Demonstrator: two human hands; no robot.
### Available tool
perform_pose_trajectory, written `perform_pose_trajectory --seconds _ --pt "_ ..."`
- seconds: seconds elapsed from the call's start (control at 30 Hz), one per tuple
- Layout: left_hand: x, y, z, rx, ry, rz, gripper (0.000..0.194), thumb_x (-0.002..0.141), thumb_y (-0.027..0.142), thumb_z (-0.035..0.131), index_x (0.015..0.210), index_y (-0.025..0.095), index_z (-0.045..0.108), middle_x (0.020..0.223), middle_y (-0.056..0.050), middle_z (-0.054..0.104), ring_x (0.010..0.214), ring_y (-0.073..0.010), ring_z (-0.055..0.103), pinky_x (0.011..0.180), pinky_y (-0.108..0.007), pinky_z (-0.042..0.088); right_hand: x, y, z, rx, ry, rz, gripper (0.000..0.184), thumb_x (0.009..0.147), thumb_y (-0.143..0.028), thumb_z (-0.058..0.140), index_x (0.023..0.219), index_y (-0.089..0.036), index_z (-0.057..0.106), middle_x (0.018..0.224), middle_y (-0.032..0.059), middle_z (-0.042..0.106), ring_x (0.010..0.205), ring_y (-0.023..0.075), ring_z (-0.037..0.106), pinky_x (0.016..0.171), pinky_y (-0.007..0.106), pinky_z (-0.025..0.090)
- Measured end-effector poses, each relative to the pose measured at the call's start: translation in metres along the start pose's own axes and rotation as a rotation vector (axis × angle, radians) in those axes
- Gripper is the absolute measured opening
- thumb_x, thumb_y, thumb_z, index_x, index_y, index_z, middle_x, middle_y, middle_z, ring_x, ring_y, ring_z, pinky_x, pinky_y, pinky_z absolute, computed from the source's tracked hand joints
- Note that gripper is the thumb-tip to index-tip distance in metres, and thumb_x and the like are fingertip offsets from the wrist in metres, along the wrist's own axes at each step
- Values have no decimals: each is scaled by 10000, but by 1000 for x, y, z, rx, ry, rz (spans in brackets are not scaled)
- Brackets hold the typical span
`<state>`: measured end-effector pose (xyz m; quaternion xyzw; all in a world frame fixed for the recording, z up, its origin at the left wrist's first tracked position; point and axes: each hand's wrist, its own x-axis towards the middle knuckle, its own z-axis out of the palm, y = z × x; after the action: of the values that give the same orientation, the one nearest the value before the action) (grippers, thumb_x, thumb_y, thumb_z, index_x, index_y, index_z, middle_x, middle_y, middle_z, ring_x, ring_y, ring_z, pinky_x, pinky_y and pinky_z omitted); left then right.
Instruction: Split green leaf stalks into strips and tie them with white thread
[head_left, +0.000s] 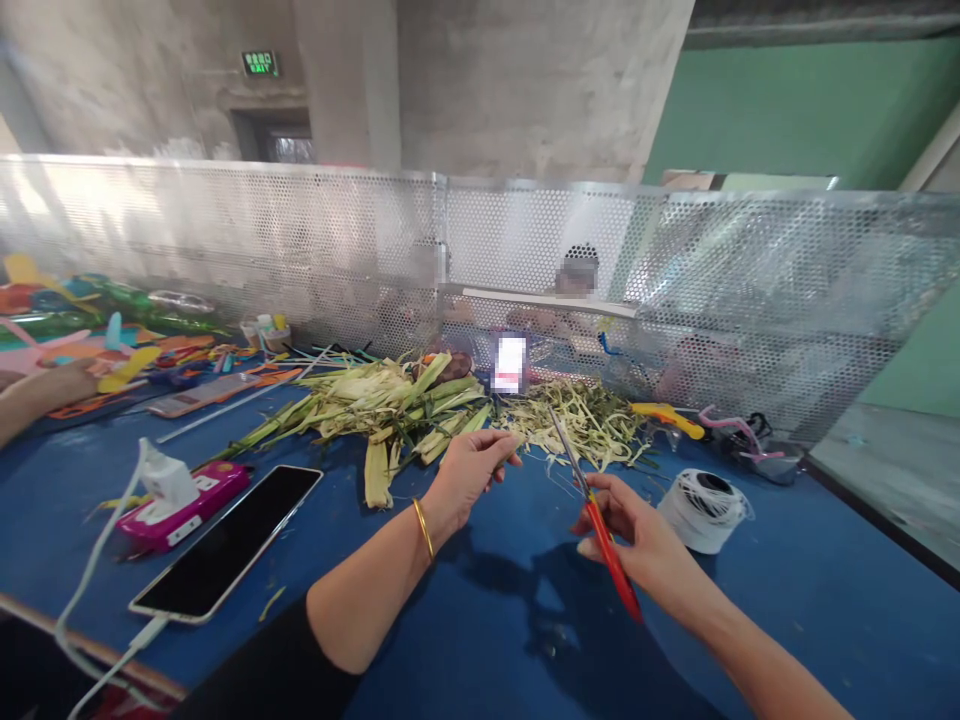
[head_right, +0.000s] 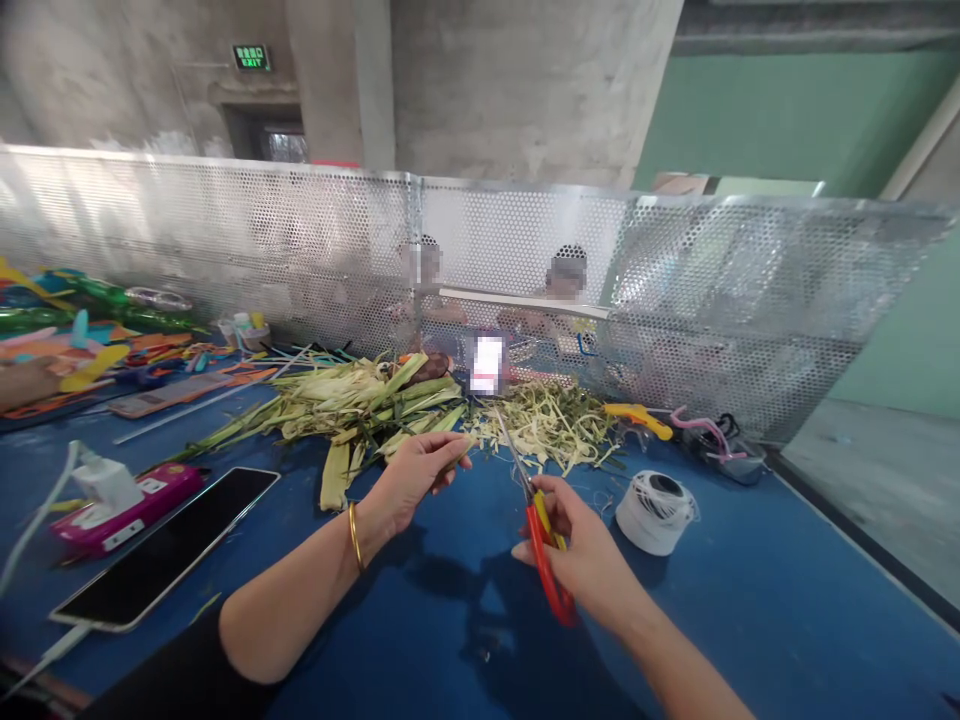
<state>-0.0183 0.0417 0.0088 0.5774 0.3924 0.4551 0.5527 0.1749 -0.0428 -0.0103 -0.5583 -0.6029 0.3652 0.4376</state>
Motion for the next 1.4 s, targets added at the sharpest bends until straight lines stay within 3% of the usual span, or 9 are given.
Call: perform_pose_trajectory --seconds 0.13,0.3,0.7,0.97,1.2,1.3,1.4 --pt "-1 1 1 40 -12 7 242 745 380 603 795 150 660 666 3 629 459 -53 428 397 -180 262 -5 -7 0 -174 13 17 520 606 -345 696 1085 -229 532 701 -47 534 646 153 526 626 274 452" --pt "-4 2 5 59 -49 19 215 735 360 592 720 152 643 626 4 623 447 -56 418 403 -186 265 -8 -15 0 -323 23 35 490 647 -405 685 1090 -234 566 698 -45 525 610 147 477 579 262 427" --pt "-3 -2 8 92 -84 -7 215 761 347 573 687 150 617 616 13 606 431 -48 419 403 -185 273 -5 -2 4 -248 31 12 491 679 -447 667 1103 -202 637 869 18 656 757 191 574 674 266 473" --pt "-2 -2 7 83 -76 -48 228 762 358 594 681 146 623 597 15 599 428 -44 416 404 -179 259 -3 7 10 -94 29 22 512 651 -467 687 1055 -152 679 718 5 606 657 159 516 647 265 452" --pt "-1 0 7 30 -97 -65 211 773 338 619 707 138 638 635 6 614 433 -36 412 384 -162 260 0 9 10 -132 78 -27 500 648 -533 663 976 -158 699 629 -8 602 580 156 521 552 262 434" --pt "-4 4 7 -133 -98 -146 154 801 264 610 744 128 655 687 -9 628 471 -35 455 393 -147 304 0 7 5 -324 173 -41 500 709 -532 621 1069 -186 659 764 30 679 691 205 603 651 299 464" --pt "-8 11 7 -371 -137 -274 115 835 173 572 826 120 674 719 -22 633 557 -60 550 509 -169 449 -1 8 -1 -707 190 -9 512 737 -519 608 1139 -202 606 795 63 708 734 262 644 635 329 442"
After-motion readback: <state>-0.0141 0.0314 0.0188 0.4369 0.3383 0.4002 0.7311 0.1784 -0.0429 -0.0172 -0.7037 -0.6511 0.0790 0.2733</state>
